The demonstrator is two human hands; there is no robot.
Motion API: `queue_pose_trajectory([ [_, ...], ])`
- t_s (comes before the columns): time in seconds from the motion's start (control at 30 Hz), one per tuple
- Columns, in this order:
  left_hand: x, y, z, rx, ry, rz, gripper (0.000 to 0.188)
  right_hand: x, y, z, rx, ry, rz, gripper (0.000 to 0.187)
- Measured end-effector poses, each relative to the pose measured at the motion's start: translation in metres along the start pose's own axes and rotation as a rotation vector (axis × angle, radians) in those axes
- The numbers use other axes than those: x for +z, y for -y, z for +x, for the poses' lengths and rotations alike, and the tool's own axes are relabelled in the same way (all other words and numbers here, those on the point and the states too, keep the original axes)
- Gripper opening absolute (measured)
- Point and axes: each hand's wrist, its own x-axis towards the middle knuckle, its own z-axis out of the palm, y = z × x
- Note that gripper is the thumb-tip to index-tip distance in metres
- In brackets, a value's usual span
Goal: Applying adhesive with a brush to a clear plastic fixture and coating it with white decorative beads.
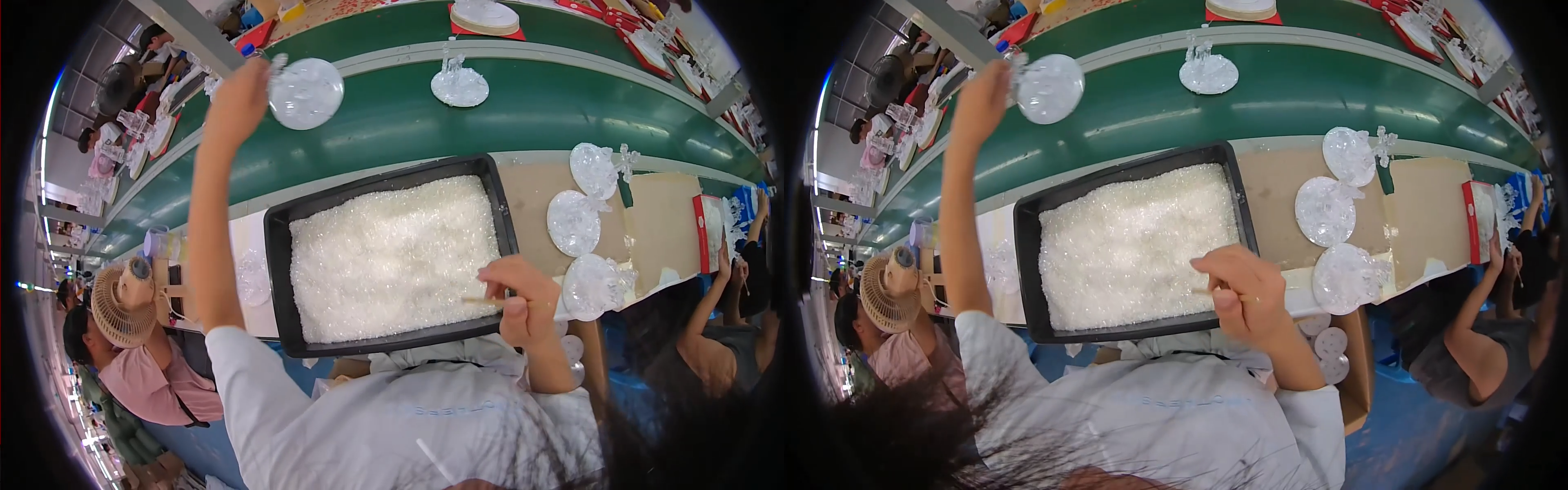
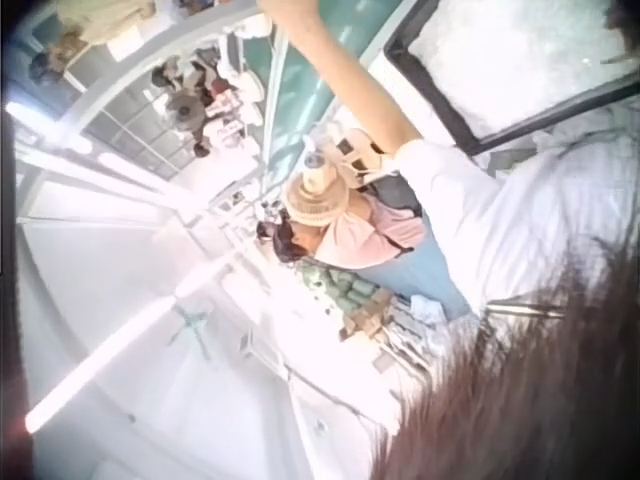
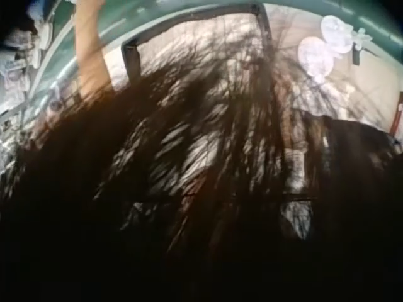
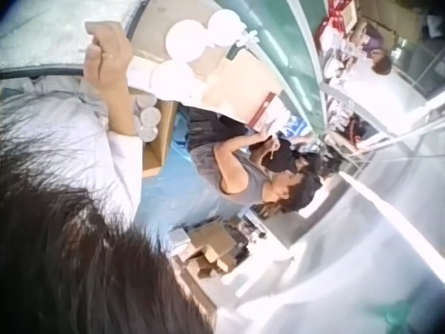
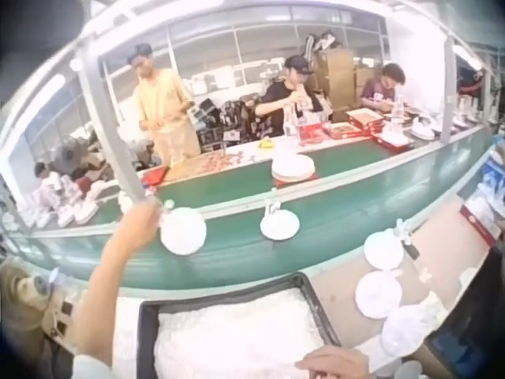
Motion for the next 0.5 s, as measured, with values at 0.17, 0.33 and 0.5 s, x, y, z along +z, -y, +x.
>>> queue_pose_trajectory([
  [0.17,-0.091,-0.075,-0.069,-0.235,0.045,-0.043,0.014,-0.012,0.014,0.035,-0.054,0.037,-0.297,0.041],
  [0.33,-0.103,-0.114,-0.134,-0.306,0.280,0.006,0.010,0.005,0.003,0.057,-0.002,0.125,-0.331,0.011],
  [0.5,-0.078,-0.120,-0.169,-0.245,0.472,-0.221,0.009,0.017,-0.004,0.061,-0.036,0.232,-0.354,0.015],
])
